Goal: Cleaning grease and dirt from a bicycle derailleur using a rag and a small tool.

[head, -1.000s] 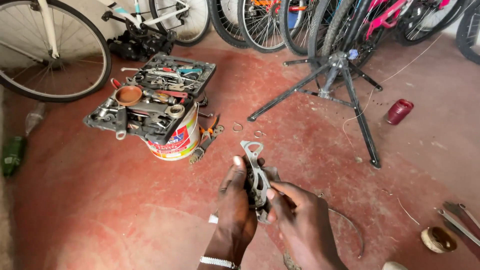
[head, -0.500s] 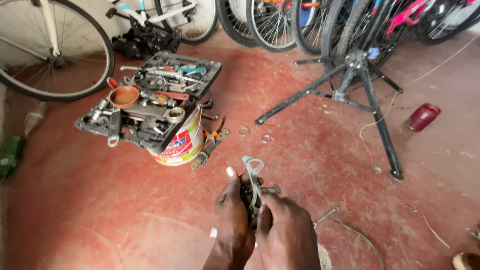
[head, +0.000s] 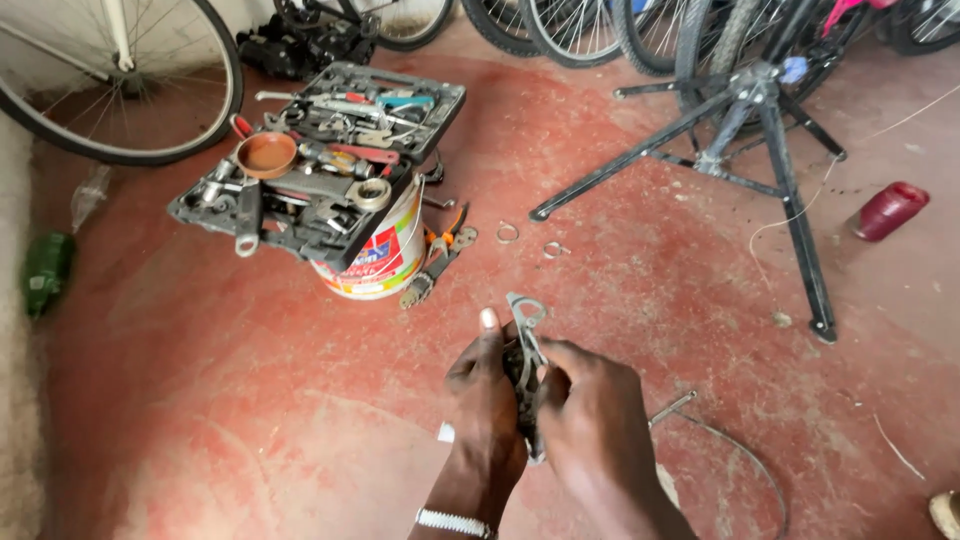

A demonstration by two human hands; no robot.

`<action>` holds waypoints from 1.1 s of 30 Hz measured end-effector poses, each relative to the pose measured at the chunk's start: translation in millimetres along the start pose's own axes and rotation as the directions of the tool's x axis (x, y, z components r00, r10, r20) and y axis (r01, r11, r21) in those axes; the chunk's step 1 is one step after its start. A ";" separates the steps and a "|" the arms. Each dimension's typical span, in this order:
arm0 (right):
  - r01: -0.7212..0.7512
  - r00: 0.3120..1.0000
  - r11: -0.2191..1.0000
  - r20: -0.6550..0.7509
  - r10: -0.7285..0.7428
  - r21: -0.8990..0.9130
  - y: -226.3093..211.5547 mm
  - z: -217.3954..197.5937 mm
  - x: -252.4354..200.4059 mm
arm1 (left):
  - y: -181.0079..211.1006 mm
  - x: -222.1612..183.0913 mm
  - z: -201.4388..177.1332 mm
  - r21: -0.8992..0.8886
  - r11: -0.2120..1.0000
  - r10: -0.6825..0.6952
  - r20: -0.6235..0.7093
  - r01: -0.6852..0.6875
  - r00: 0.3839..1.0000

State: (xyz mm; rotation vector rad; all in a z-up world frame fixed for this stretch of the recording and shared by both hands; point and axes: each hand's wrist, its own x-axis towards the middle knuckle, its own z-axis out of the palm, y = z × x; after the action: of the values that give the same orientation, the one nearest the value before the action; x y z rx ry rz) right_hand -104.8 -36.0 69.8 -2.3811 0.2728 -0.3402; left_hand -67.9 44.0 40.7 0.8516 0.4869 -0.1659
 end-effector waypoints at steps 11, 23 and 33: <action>-0.216 0.953 0.971 0.194 0.232 -0.102 -11.2 4.1 -3.1 | -5.7 11.7 -11.5 0.052 0.998 -0.033 -0.043 0.035 0.999; -0.038 0.998 0.998 0.050 0.035 0.046 25.9 26.3 -16.5 | -30.8 17.9 -32.9 0.108 0.994 0.003 0.037 -0.007 0.999; -0.219 0.960 0.972 0.158 0.231 -0.089 4.8 12.8 -14.2 | -13.9 11.8 -19.0 0.038 0.996 -0.075 0.019 0.074 0.997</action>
State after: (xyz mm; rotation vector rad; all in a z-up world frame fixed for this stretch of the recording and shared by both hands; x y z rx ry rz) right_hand -114.6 -27.5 55.0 -2.4000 0.4791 -0.0236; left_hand -68.6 50.0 15.1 0.8682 0.4984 -0.2529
